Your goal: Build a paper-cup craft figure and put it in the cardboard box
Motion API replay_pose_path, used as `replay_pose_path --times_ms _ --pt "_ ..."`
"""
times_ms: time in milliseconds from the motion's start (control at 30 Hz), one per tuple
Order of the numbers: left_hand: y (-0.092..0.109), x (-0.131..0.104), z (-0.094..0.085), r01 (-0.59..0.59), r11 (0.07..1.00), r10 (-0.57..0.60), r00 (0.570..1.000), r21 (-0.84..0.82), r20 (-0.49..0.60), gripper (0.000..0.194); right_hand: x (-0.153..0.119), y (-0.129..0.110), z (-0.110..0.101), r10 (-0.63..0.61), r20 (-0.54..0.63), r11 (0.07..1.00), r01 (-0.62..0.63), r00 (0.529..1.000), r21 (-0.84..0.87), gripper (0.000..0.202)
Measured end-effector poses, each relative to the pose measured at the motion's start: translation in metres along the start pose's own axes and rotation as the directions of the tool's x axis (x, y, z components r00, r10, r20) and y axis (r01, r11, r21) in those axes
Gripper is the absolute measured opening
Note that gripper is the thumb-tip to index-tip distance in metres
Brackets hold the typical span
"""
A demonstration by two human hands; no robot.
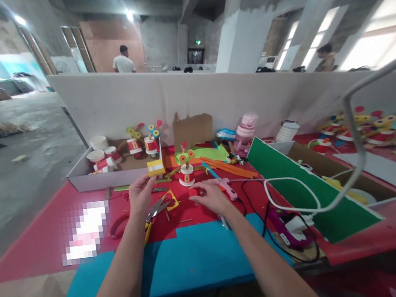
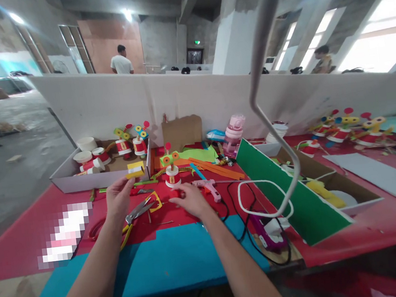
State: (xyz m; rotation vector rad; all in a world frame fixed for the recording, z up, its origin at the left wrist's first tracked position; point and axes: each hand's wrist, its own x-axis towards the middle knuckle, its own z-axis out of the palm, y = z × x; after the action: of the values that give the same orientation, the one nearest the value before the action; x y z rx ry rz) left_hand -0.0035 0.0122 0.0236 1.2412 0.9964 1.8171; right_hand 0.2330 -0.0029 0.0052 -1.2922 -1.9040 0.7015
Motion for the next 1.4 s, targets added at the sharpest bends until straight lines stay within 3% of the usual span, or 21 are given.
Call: replay_pose_path --times_ms 67,133,200,267,400,467,567,700,867,1033,1100,1167,1267,1400 --pt "-0.002 -0.001 0.001 0.012 1.000 -0.012 1.000 0.010 -0.007 0.027 0.029 -0.012 0.037 -0.049 0.015 0.998 0.048 0.999 0.031 0.030" --pt "-0.003 -0.001 0.002 0.021 1.000 -0.021 1.000 0.012 -0.004 0.028 0.058 -0.020 0.069 -0.008 0.041 1.000 0.007 0.999 0.010 0.020" --pt "-0.005 -0.002 0.002 0.028 1.000 -0.029 1.000 0.014 0.013 0.027 0.079 -0.024 0.090 0.050 0.015 0.998 -0.049 0.999 -0.044 0.020" --pt "-0.007 -0.001 0.002 0.037 0.999 -0.038 0.999 0.015 0.032 0.026 0.086 -0.025 0.096 0.072 -0.042 0.995 -0.075 0.997 -0.066 0.026" --pt "-0.010 -0.003 0.003 0.100 0.995 -0.099 0.994 -0.008 0.051 0.029 0.063 -0.017 0.079 0.033 -0.151 0.999 -0.038 0.988 -0.027 0.029" --pt "-0.013 -0.005 0.005 0.160 0.987 -0.158 0.985 -0.031 0.072 0.031 0.043 -0.013 0.066 0.043 -0.198 0.980 -0.003 0.979 0.197 0.028" --pt "-0.015 -0.010 0.012 0.260 0.964 -0.250 0.958 -0.059 0.140 0.032 0.018 -0.011 0.050 0.119 -0.187 0.850 -0.003 0.975 0.527 0.032" --pt "-0.020 -0.016 0.019 0.247 0.969 -0.235 0.946 -0.029 0.224 0.030 0.004 -0.014 0.043 0.143 -0.189 0.710 0.033 0.971 0.703 0.035" --pt "-0.027 -0.020 0.022 0.084 0.990 -0.117 0.938 0.114 0.325 0.024 0.005 -0.016 0.042 0.149 -0.167 0.625 0.038 0.975 0.780 0.034" --pt "-0.033 -0.022 0.024 -0.030 0.978 -0.046 0.933 0.206 0.356 0.020 0.006 -0.010 0.041 0.163 -0.115 0.516 0.014 0.980 0.856 0.034" --pt "-0.035 -0.022 0.025 -0.034 0.979 -0.043 0.930 0.203 0.364 0.020 0.005 -0.010 0.041 0.126 -0.103 0.518 0.023 0.987 0.855 0.032" --pt "-0.036 -0.023 0.026 -0.026 0.980 -0.049 0.928 0.196 0.370 0.021 0.005 -0.012 0.041 0.096 -0.125 0.575 0.047 0.988 0.817 0.033" --pt "-0.037 -0.025 0.029 0.019 0.982 -0.087 0.928 0.189 0.362 0.025 0.006 -0.016 0.044 0.130 -0.170 0.643 0.047 0.977 0.764 0.029" --pt "-0.038 -0.029 0.033 0.079 0.982 -0.139 0.919 0.174 0.368 0.027 0.009 -0.014 0.049 0.206 -0.178 0.612 0.016 0.962 0.791 0.028"
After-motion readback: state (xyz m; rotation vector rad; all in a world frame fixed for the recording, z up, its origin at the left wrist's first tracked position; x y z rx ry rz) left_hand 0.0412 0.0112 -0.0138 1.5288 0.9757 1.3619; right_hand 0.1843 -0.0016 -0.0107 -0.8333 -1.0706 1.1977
